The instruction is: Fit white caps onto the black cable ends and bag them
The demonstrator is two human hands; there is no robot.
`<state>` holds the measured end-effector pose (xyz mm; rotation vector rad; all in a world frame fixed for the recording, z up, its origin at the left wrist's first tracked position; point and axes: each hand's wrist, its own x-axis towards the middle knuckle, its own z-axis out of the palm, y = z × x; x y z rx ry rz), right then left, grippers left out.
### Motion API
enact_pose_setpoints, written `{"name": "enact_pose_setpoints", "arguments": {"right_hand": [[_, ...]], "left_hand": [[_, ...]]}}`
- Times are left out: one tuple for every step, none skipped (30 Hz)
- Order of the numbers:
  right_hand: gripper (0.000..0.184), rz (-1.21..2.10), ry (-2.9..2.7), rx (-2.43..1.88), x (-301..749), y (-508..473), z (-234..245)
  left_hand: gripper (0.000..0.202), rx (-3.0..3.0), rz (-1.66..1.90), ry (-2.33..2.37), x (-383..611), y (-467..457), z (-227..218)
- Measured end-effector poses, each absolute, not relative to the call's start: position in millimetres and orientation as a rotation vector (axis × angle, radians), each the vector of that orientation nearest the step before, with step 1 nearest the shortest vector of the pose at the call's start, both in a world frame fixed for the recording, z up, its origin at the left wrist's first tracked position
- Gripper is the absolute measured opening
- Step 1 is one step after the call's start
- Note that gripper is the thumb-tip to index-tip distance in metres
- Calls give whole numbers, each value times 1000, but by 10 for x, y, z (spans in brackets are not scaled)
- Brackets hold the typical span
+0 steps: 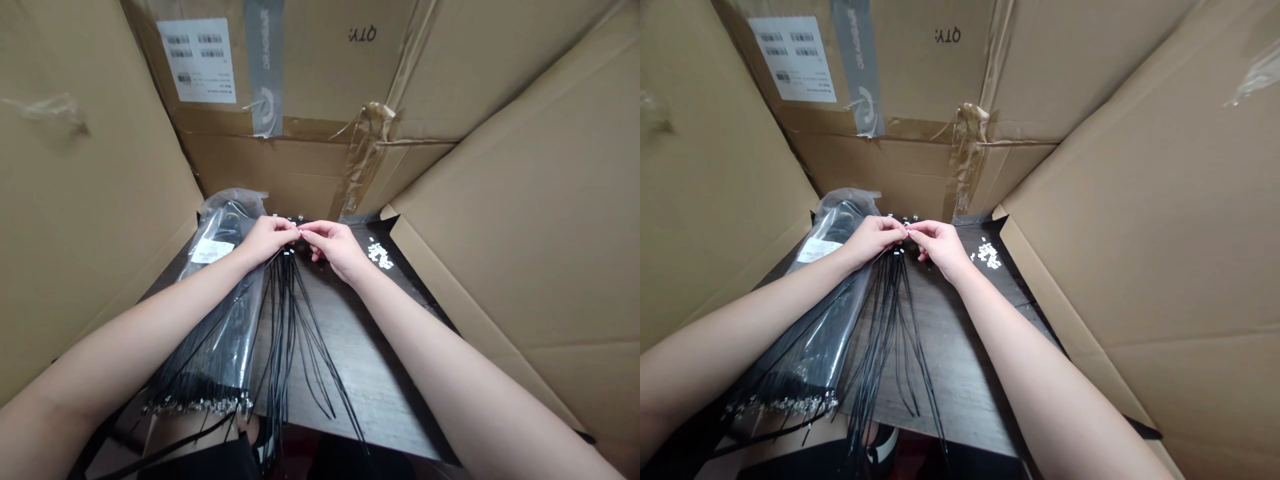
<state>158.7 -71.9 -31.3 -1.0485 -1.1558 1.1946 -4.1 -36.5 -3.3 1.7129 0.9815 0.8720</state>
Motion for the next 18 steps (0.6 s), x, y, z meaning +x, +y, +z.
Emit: {"name": "enact_pose_setpoints", "arguments": {"right_hand": [[37, 1196, -1153, -1041, 1587, -718, -313], [37, 1198, -1149, -1034, 1588, -717, -313], [37, 1202, -1145, -1028, 1589, -717, -313], [37, 1205, -1140, -1024, 1590, -717, -312], [37, 1209, -1133, -1021, 1592, -717, -312], [37, 1214, -1126, -1018, 1595, -717, -312], [38, 1218, -1117, -1016, 1599, -718, -312], [38, 1225, -1110, -1014, 1603, -719, -312], [39, 1230, -1104, -1010, 1607, -720, -311], [39, 1235, -1098, -1007, 1610, -721, -310], [39, 1241, -1093, -1005, 1613, -722, -308], [39, 1245, -1088, -1003, 1614, -722, -306], [39, 1250, -1084, -1001, 1615, -722, -303], [39, 1253, -1079, -999, 1615, -721, -301], [39, 1256, -1074, -996, 1615, -721, -300], [40, 1259, -1070, -993, 1614, -719, -298], [40, 1261, -1067, -991, 1613, -718, -298], [40, 1262, -1068, -990, 1611, -716, -297]], "left_hand": [[18, 1716, 872, 980, -41, -364, -36], [18, 1717, 872, 979, -41, -363, -38], [18, 1715, 869, 978, -41, -363, -40], [18, 1711, 866, 978, -41, -362, -42], [18, 1706, 864, 977, -40, -362, -43], [18, 1699, 865, 976, -38, -361, -43], [18, 1691, 870, 974, -37, -361, -43], [18, 1683, 876, 971, -36, -361, -41], [18, 1677, 879, 969, -35, -361, -40], [18, 1672, 882, 968, -34, -363, -37], [18, 1669, 882, 967, -34, -365, -34], [18, 1667, 881, 967, -33, -368, -31], [18, 1667, 883, 965, -32, -372, -28], [18, 1669, 887, 962, -31, -375, -25], [18, 1671, 892, 956, -30, -377, -24], [18, 1675, 896, 950, -29, -378, -22], [18, 1679, 897, 946, -29, -378, -22], [18, 1684, 897, 944, -29, -377, -22]]}}
